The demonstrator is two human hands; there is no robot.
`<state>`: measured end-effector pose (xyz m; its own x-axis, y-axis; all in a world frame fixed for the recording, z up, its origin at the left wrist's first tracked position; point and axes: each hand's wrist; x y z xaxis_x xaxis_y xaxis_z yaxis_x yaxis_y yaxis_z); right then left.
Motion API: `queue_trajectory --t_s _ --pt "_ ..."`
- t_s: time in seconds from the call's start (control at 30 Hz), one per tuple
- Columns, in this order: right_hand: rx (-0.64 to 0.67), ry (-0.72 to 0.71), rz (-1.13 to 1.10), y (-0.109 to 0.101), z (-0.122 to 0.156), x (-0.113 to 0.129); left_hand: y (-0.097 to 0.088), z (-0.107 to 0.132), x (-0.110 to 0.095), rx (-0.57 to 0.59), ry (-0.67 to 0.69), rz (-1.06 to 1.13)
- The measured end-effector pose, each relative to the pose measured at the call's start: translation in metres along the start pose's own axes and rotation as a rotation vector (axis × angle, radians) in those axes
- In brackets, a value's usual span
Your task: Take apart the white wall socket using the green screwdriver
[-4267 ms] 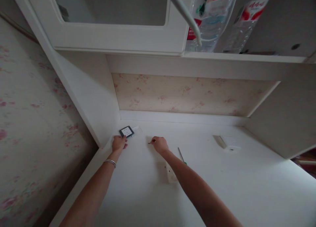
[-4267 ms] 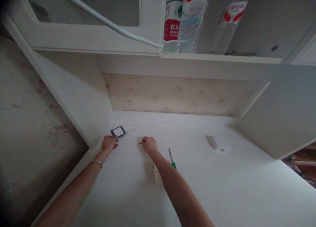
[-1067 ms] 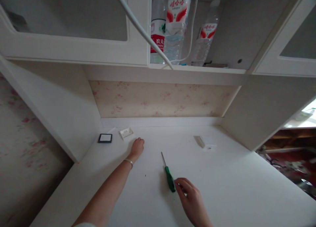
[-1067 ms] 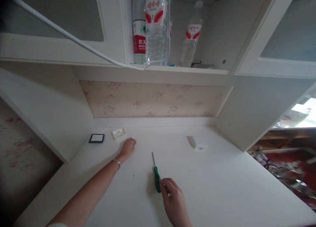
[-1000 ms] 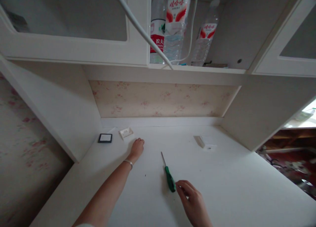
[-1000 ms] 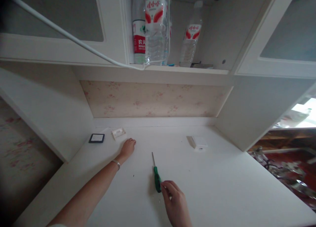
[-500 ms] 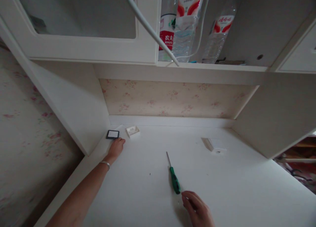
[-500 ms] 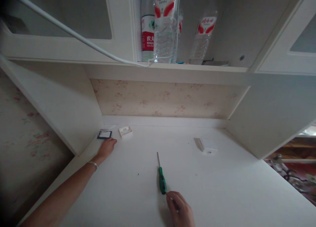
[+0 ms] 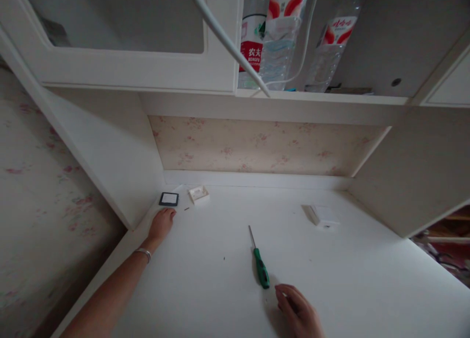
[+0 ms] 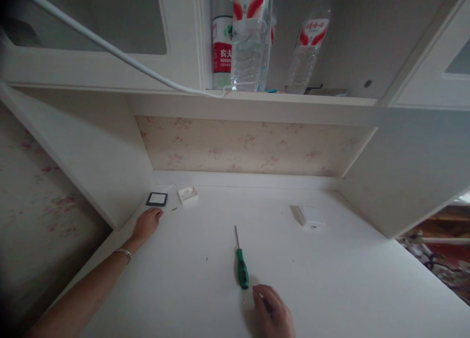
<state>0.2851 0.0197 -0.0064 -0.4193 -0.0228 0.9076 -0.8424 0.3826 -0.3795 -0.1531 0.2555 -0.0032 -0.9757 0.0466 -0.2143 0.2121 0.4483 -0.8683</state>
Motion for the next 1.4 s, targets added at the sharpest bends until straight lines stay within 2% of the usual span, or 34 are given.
queue_trajectory --t_s 0.17,0.3,0.4,0.53,0.6,0.7,0.77,0.83,0.9,1.0,1.1,1.3,1.4 --pt "-0.009 -0.072 0.104 0.014 -0.005 0.015 0.004 -0.015 0.002 0.004 -0.116 0.005" --pt "-0.035 -0.091 0.19 0.02 -0.014 0.024 0.008 -0.025 -0.011 -0.011 -0.211 0.037" --pt "-0.06 -0.097 0.236 0.011 -0.03 0.016 0.005 -0.019 -0.026 -0.024 -0.254 0.096" --pt "-0.118 -0.105 0.38 -0.02 -0.078 -0.012 -0.003 0.018 -0.06 -0.001 -0.223 0.246" --pt "-0.23 -0.078 0.473 -0.042 -0.112 -0.024 -0.009 0.049 -0.081 0.046 -0.175 0.344" --pt "-0.44 -0.012 0.693 -0.074 -0.165 -0.035 -0.021 0.098 -0.112 0.209 -0.225 0.681" --pt "-0.507 0.104 0.78 -0.091 -0.195 -0.04 -0.031 0.125 -0.127 0.322 -0.296 0.817" --pt "-0.512 0.19 0.807 -0.101 -0.218 -0.045 -0.04 0.144 -0.136 0.387 -0.323 0.888" --pt "-0.437 0.253 0.786 -0.105 -0.234 -0.053 -0.047 0.156 -0.141 0.436 -0.32 0.926" --pt "-0.373 0.313 0.752 -0.105 -0.247 -0.065 -0.051 0.162 -0.142 0.468 -0.313 0.931" --pt "-0.397 0.336 0.743 -0.105 -0.251 -0.07 -0.048 0.161 -0.142 0.454 -0.329 0.94" --pt "-0.412 0.337 0.7 -0.109 -0.248 -0.066 -0.041 0.155 -0.145 0.448 -0.333 0.941" --pt "-0.422 0.314 0.686 -0.101 -0.239 -0.061 -0.043 0.153 -0.146 0.432 -0.337 0.926"
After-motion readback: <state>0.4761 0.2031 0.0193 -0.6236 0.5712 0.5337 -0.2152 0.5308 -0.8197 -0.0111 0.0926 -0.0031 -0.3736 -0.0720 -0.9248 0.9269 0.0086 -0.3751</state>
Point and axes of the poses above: each hand's wrist, its own z-axis away from the middle knuckle, its own y-axis out of the palm, x = y × z, and after that the axes turned 11 degrees about -x, right-handed
